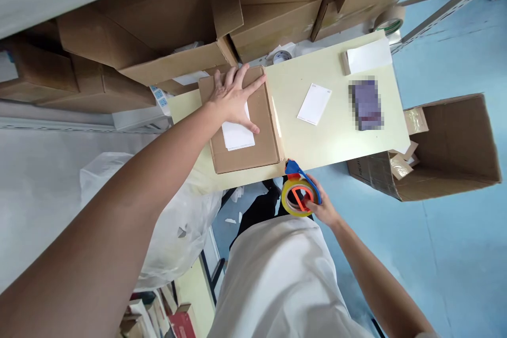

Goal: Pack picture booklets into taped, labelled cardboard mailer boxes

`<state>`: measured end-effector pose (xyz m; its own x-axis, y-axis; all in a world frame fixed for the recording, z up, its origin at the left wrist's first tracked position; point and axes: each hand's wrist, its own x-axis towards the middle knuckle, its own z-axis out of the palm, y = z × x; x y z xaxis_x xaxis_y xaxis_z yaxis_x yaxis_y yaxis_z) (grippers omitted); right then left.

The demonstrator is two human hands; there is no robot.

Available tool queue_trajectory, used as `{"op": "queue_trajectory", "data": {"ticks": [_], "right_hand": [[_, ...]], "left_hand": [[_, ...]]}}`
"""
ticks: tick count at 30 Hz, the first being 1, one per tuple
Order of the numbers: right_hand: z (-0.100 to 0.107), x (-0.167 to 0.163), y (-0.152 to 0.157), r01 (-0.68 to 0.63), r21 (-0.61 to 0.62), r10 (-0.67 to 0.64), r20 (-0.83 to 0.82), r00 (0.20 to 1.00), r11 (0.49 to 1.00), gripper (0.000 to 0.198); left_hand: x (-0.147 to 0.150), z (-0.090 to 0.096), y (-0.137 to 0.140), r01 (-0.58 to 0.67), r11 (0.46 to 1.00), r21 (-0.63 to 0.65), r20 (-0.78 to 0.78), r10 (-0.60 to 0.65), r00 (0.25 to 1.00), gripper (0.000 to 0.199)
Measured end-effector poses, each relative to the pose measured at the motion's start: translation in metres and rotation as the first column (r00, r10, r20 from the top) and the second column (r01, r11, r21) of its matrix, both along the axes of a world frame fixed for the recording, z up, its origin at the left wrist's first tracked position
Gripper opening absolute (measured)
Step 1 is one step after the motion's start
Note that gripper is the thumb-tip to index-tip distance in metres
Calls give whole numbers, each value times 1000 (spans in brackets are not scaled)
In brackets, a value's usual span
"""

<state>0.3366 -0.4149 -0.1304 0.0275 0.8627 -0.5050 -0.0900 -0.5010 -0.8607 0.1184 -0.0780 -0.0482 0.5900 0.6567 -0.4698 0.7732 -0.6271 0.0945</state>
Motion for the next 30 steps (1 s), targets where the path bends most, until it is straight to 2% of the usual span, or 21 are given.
{"op": "queue_trajectory", "data": {"ticks": [3,6,8,10,12,14,15,17,19,21,25,30], "right_hand": [[-1,-27,-2,14,3,-14,14,1000,1000,76],[-2,-40,24,99,14,-99,17,995,995,76],[-2,-36,54,148,24,-149,35,988,989,76],[-3,-24,94,135,47,-137,65,988,990,76],[-4,-7,142,82,77,-88,86,992,994,77],[-3,10,189,10,87,-16,77,997,996,76],[-2,16,208,-38,74,34,57,998,997,75],[1,25,236,-137,51,137,4,991,989,73],[4,26,247,-205,44,206,-35,978,978,71],[5,24,244,-216,48,219,-48,975,975,71],[4,19,226,-179,66,182,-53,982,982,72],[2,34,194,-168,37,169,-33,985,985,75]], "left_hand": [[-2,2,-6,-75,997,21,-12,75,997,145],[-13,2,-18,-260,962,81,5,260,966,142],[-27,1,-29,-432,894,119,30,431,902,136],[-47,3,-42,-582,804,125,62,579,813,128],[-67,10,-56,-672,732,109,72,668,740,121],[-80,20,-67,-702,700,132,47,703,709,117],[-82,24,-70,-691,705,158,29,696,717,116],[-77,30,-72,-604,775,188,1,615,789,116],[-63,29,-66,-457,878,147,-1,462,887,117],[-49,23,-58,-356,931,83,17,356,934,117],[-37,10,-51,-381,923,54,3,381,924,117],[-38,9,-54,-380,923,65,-55,384,922,119]]}}
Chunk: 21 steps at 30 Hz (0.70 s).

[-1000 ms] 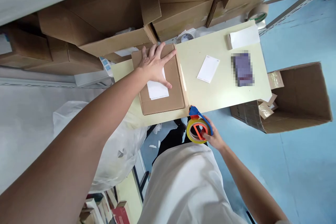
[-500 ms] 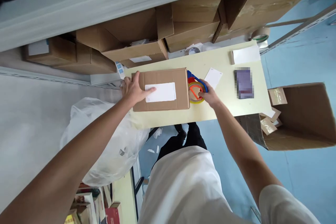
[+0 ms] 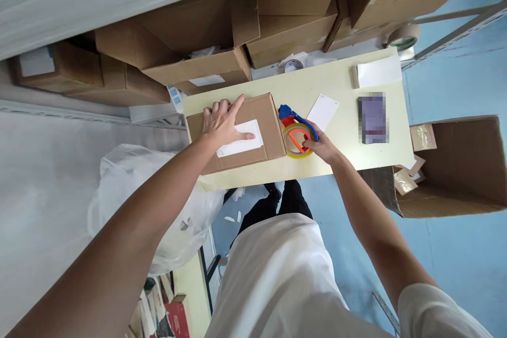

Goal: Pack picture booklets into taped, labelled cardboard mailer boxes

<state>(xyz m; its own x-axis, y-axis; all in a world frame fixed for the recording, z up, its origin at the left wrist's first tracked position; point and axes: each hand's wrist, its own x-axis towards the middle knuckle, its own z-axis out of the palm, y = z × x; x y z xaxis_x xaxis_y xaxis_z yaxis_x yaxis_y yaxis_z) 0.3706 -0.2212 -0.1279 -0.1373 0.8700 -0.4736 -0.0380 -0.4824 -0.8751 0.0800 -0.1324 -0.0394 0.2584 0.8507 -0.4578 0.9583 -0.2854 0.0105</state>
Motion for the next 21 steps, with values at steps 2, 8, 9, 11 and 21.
{"op": "queue_trajectory", "data": {"ticks": [2,8,9,11,21], "right_hand": [[-3,9,-30,10,-23,-9,20,1000,1000,78],[-10,-21,-144,109,-11,-108,30,994,994,78],[-9,-34,-154,105,-7,-105,10,994,994,79],[-8,-60,-159,90,-5,-90,-20,996,996,80],[-5,-51,-10,186,73,-191,72,979,980,80]], "left_hand": [[0,0,0,7,1000,14,-2,-7,1000,118],[1,-3,-1,3,999,32,21,-3,1000,121],[1,-4,-1,0,999,36,27,-1,1000,122],[0,-4,-2,-16,999,49,36,15,999,122],[-29,-4,-28,-304,951,62,97,297,950,109]]}}
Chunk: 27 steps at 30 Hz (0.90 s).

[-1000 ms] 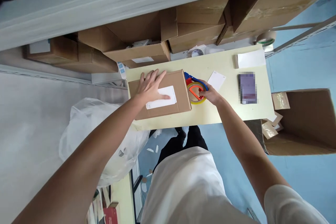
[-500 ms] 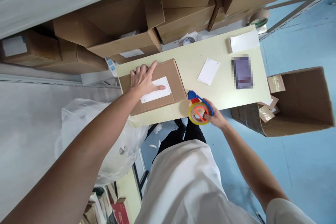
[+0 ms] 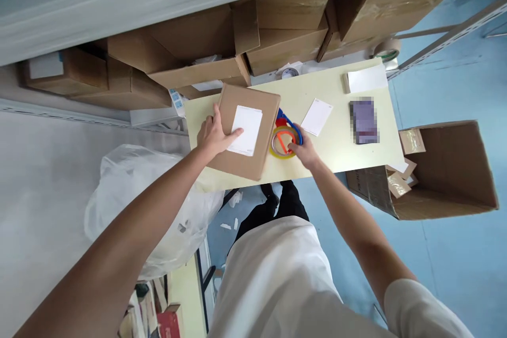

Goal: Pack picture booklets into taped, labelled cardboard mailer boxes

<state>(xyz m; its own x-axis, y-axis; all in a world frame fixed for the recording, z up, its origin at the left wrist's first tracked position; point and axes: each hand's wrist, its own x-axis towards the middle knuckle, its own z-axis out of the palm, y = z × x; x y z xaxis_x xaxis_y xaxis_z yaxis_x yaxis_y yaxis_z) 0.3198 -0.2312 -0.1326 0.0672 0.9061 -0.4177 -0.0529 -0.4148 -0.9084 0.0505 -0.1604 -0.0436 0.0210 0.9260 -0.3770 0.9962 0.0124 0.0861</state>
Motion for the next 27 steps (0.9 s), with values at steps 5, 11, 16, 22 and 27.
{"op": "queue_trajectory", "data": {"ticks": [5,11,16,22,27], "right_hand": [[8,29,82,-192,8,191,-108,976,981,68],[8,25,77,-228,-7,225,-118,967,974,71],[6,35,33,-232,-23,231,-40,972,972,77],[2,50,-83,-270,-63,268,-28,963,961,85],[0,42,-164,-319,-95,313,-69,947,943,82]], "left_hand": [[14,10,-8,110,990,83,5,-111,994,112],[38,4,11,230,973,4,12,-230,973,112],[38,2,9,211,977,-18,-17,-211,977,110],[38,1,9,233,972,-37,-15,-234,972,116],[35,-6,9,232,973,-8,14,-232,973,112]]}}
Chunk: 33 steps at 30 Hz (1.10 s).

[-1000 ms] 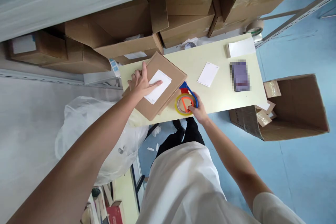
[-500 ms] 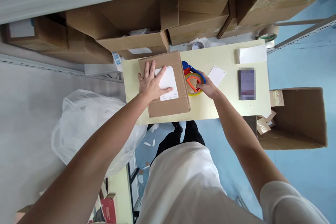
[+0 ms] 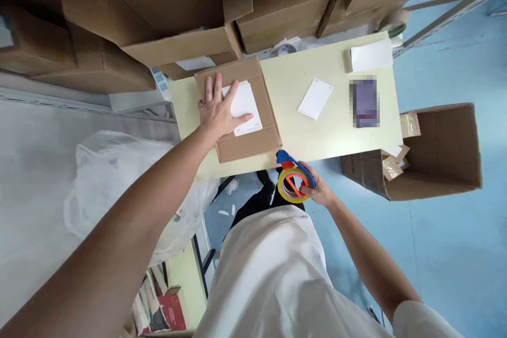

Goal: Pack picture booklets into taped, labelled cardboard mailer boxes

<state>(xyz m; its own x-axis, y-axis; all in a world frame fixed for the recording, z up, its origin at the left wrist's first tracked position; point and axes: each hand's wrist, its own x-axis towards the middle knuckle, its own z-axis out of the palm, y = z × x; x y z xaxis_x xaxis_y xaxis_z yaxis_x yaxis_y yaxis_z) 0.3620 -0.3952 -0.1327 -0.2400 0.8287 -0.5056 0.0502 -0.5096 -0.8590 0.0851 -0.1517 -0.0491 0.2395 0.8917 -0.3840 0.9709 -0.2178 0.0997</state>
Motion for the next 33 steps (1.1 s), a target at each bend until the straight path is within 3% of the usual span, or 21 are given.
{"op": "queue_trajectory", "data": {"ticks": [3,6,8,10,13,18,23,27,29,33], "right_hand": [[2,3,5,-55,23,55,12,998,998,82],[7,-3,35,-181,70,168,160,973,981,77],[11,-19,52,-340,130,294,282,913,931,74],[16,-37,58,-415,166,344,336,877,895,74],[25,-45,45,-323,198,245,338,909,925,72],[49,6,9,-54,151,-15,420,907,987,73],[73,38,-1,97,296,-238,486,841,950,64],[78,38,7,-4,439,-320,661,679,898,64],[74,37,14,-132,489,-310,716,625,862,65],[52,36,32,-404,534,-274,793,545,742,58]], "left_hand": [[-2,-6,0,-11,999,38,24,10,1000,109],[-4,-12,0,-1,999,46,43,-1,999,108],[-5,-13,-1,-2,999,53,54,-1,999,109],[-6,-14,-2,-5,998,66,64,1,998,107],[-6,-13,-2,-7,996,86,63,2,998,105],[-10,-9,-7,-29,994,103,53,24,998,106],[-24,-1,-27,-167,978,124,72,159,985,100],[-35,5,-47,-309,947,90,61,305,951,95],[-38,7,-58,-374,924,80,53,370,927,94],[-35,9,-76,-466,880,94,-3,469,883,87]]}}
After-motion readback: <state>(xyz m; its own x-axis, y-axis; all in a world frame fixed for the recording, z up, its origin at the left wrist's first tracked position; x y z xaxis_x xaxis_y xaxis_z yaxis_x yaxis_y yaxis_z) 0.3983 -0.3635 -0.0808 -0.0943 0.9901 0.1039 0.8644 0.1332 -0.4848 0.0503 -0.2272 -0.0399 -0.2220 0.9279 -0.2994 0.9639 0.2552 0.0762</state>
